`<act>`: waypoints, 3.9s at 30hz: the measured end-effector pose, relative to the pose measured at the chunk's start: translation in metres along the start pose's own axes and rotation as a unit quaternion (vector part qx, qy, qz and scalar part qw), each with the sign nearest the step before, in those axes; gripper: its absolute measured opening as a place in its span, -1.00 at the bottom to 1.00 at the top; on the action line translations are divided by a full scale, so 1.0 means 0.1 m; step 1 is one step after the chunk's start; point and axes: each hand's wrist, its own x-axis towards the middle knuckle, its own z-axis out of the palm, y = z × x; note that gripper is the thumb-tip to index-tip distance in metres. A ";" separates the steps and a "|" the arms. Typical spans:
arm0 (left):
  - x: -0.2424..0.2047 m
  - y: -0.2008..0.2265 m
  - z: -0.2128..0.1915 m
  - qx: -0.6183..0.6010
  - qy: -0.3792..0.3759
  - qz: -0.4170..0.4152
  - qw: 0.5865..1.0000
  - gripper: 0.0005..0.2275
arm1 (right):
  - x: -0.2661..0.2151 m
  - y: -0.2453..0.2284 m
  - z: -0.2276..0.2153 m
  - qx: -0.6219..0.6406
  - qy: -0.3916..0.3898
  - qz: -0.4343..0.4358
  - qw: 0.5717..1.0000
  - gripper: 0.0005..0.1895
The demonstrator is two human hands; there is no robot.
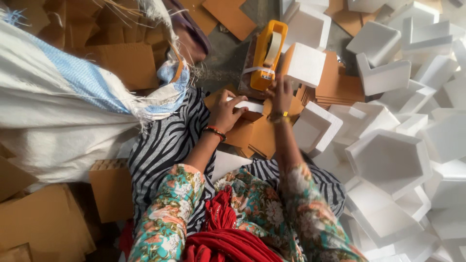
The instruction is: The person sits on the floor and assembles small cardboard boxes by folding flaps and inserting white foam inserts. They use a handheld tape dispenser to seal the boxes and place the finished units aside.
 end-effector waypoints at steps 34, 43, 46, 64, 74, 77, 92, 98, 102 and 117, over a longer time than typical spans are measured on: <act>-0.13 0.02 0.02 0.026 0.036 0.045 0.998 -0.54 | 0.48 0.13 -0.41 -0.506 -0.258 0.056 0.821 -0.60; -0.61 0.27 -0.21 -0.014 -0.005 0.336 0.942 -0.57 | -0.36 0.28 -1.08 -0.065 -0.237 0.183 0.952 -0.58; -0.59 0.26 -0.11 -0.059 0.100 0.213 0.970 -0.56 | -0.50 0.08 -1.03 0.018 -0.196 0.185 0.963 -0.57; 0.13 -0.06 -0.08 0.075 -0.040 0.081 0.993 -0.70 | -0.98 -0.47 -0.23 -0.387 -0.284 -0.165 0.862 -0.59; 0.07 0.06 -0.14 0.077 0.001 0.092 0.993 -0.72 | 0.29 -0.47 0.18 -0.375 -0.080 -0.118 0.916 -0.61; 0.04 0.04 -0.15 0.077 0.014 0.083 0.993 -0.71 | -0.13 -0.30 0.04 -0.418 -0.044 -0.199 0.885 -0.50; 0.14 0.18 -0.32 0.120 -0.071 0.066 0.988 -0.58 | -0.41 -0.03 -0.41 -0.400 -0.338 -0.258 0.812 -0.33; 0.14 0.15 -0.20 0.130 -0.050 0.109 0.984 -0.60 | 0.41 -0.04 -0.26 -0.240 -0.235 0.078 0.939 -0.59; -0.06 0.18 -0.21 0.174 -0.004 0.218 0.960 -0.57 | 0.20 0.15 -0.56 -0.290 -0.304 0.161 0.893 -0.63; -0.37 0.11 -0.27 -0.027 0.246 0.093 0.964 -0.68 | -0.86 -0.45 -0.60 -0.258 -0.232 -0.089 0.934 -0.54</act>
